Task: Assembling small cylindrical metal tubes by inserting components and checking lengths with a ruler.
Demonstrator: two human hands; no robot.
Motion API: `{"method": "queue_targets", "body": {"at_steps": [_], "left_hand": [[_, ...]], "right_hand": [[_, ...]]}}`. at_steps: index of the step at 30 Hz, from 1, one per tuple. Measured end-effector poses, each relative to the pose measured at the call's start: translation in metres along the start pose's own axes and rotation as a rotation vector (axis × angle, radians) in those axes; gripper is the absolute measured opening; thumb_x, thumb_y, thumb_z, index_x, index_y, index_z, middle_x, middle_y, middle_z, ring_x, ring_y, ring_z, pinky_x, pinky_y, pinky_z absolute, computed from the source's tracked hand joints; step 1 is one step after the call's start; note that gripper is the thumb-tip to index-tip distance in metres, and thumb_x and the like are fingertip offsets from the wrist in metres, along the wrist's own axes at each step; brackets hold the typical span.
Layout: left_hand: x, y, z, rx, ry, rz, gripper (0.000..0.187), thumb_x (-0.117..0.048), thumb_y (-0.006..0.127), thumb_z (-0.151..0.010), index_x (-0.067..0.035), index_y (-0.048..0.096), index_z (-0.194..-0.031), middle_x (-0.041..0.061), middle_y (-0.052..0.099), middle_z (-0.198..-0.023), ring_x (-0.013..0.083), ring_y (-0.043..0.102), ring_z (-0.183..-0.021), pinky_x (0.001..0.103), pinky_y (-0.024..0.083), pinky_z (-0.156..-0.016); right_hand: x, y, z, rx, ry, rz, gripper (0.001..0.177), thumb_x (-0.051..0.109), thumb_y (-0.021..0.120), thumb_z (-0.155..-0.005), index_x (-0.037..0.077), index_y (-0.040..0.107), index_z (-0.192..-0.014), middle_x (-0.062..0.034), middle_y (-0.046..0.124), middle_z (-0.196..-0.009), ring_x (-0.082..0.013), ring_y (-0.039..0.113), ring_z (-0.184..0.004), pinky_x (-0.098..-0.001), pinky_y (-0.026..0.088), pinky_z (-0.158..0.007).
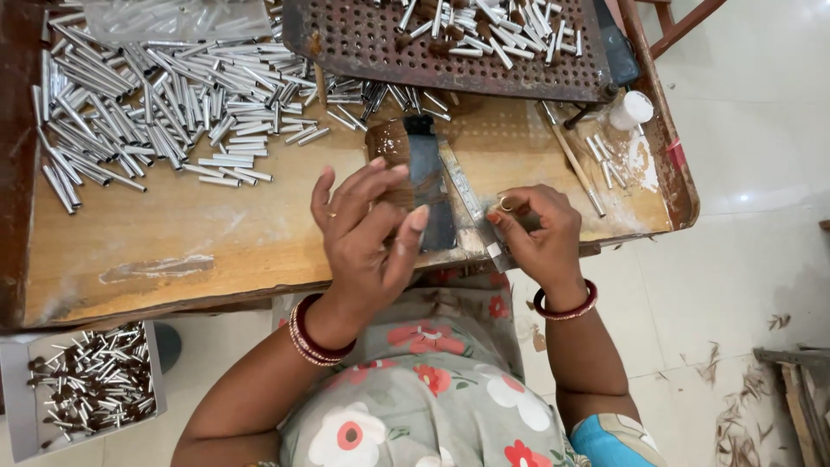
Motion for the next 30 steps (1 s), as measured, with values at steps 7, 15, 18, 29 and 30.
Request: {"method": "queue_targets", "body": {"at_steps": [7,15,18,29,30], "left_hand": [[0.017,-0.004,0.004,-0.098,-0.186,0.146,0.012,-0.016,0.071,-0.102,-0.01,0.062,-0.105,0.01,0.07,-0.126,0.0275,0.064,-0.129,0.05,0.028,-0.127],[0.016,-0.007,0.008,-0.126,-0.229,0.241,0.012,-0.012,0.069,-0.103,-0.009,0.059,-0.109,0.01,0.07,-0.124,0.0269,0.065,-0.126,0.052,0.03,-0.127],[0.017,-0.007,0.006,-0.132,-0.229,0.258,0.012,-0.012,0.069,-0.103,-0.01,0.059,-0.109,0.01,0.07,-0.125,0.0269,0.065,-0.126,0.052,0.03,-0.128],[0.016,-0.006,0.007,-0.122,-0.209,0.251,0.015,-0.01,0.071,-0.101,-0.009,0.058,-0.11,0.01,0.07,-0.124,0.0267,0.065,-0.126,0.053,0.033,-0.126],[0.015,-0.006,0.006,-0.129,-0.197,0.249,0.015,-0.01,0.071,-0.101,-0.009,0.058,-0.11,0.011,0.07,-0.124,0.0273,0.065,-0.126,0.052,0.034,-0.126]], "right_hand": [[0.009,0.005,-0.003,-0.126,-0.004,0.046,0.024,0.018,0.084,-0.091,0.002,0.071,-0.103,-0.0103,0.071,-0.093,-0.0219,0.068,-0.081,-0.0317,0.054,-0.073],[0.004,0.01,0.0,-0.126,0.03,0.043,0.021,0.02,0.081,-0.093,0.004,0.071,-0.101,-0.0072,0.072,-0.094,-0.0213,0.07,-0.081,-0.0325,0.053,-0.076],[0.01,0.008,-0.003,-0.199,-0.108,0.167,0.024,0.018,0.085,-0.091,0.001,0.071,-0.1,-0.0093,0.072,-0.091,-0.0233,0.069,-0.081,-0.037,0.05,-0.08],[0.012,-0.013,-0.024,-0.071,-0.011,-0.042,0.019,0.013,0.085,-0.092,0.0,0.076,-0.102,-0.0098,0.073,-0.092,-0.0139,0.067,-0.079,-0.0267,0.053,-0.073],[0.013,-0.014,-0.027,-0.054,0.006,-0.049,0.016,0.013,0.084,-0.093,0.001,0.076,-0.101,-0.009,0.073,-0.09,-0.0131,0.067,-0.076,-0.0266,0.053,-0.071]]}}
Point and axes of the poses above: each hand's wrist, its own z-axis away from the middle knuckle, its own y-axis out of the palm, x = y × z, the point moved 2 cm from there along -z, towards the middle knuckle
